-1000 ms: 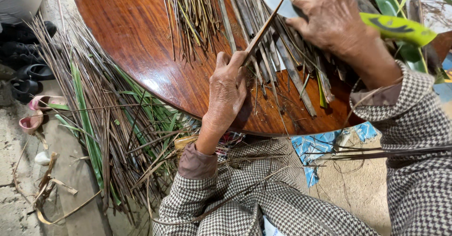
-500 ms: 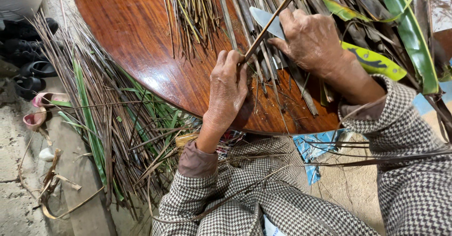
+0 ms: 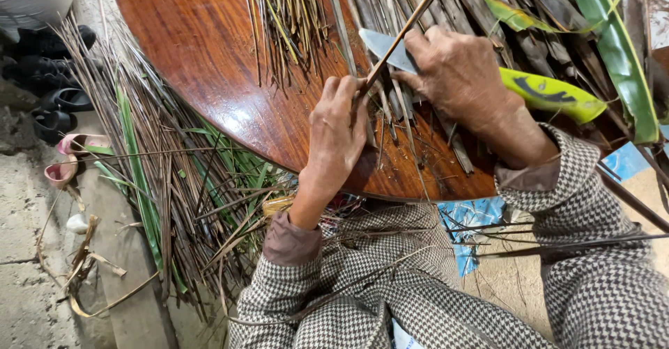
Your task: The person uses a knife to split long dried palm leaves into thin strips on a wooden table. They hold each leaf, slice it lengthwise, and separate the resulting strips, repeating the process for multiple leaves.
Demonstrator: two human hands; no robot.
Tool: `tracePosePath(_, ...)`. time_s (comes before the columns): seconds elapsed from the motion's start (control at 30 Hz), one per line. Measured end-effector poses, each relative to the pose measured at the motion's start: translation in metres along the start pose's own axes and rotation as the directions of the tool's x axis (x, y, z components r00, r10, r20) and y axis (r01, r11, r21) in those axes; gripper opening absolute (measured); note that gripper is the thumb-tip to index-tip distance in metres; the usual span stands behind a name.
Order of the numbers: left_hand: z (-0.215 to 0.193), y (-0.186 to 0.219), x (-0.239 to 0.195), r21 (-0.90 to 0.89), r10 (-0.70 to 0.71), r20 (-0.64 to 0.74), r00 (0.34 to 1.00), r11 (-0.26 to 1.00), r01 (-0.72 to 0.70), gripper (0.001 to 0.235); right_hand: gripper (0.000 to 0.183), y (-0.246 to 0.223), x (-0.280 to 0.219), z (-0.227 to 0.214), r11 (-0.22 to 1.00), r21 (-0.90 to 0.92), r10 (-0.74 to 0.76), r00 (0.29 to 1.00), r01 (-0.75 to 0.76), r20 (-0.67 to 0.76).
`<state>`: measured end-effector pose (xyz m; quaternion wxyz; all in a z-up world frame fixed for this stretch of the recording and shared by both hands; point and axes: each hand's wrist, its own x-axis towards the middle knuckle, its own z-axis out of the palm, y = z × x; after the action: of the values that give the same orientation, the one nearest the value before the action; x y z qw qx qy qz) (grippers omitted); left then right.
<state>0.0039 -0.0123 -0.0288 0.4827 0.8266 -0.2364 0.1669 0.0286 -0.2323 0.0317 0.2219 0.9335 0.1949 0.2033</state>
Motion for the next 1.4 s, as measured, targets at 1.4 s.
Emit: tracePosePath(1.4, 0.014, 0.002, -0.010, 0.145, 0.001, -0.018, 1.000, 0.989, 0.002, 0.040, 0.051, -0.023, -0.025, -0.024, 0.991, 0.133, 0.007, 0.998, 0.003, -0.070)
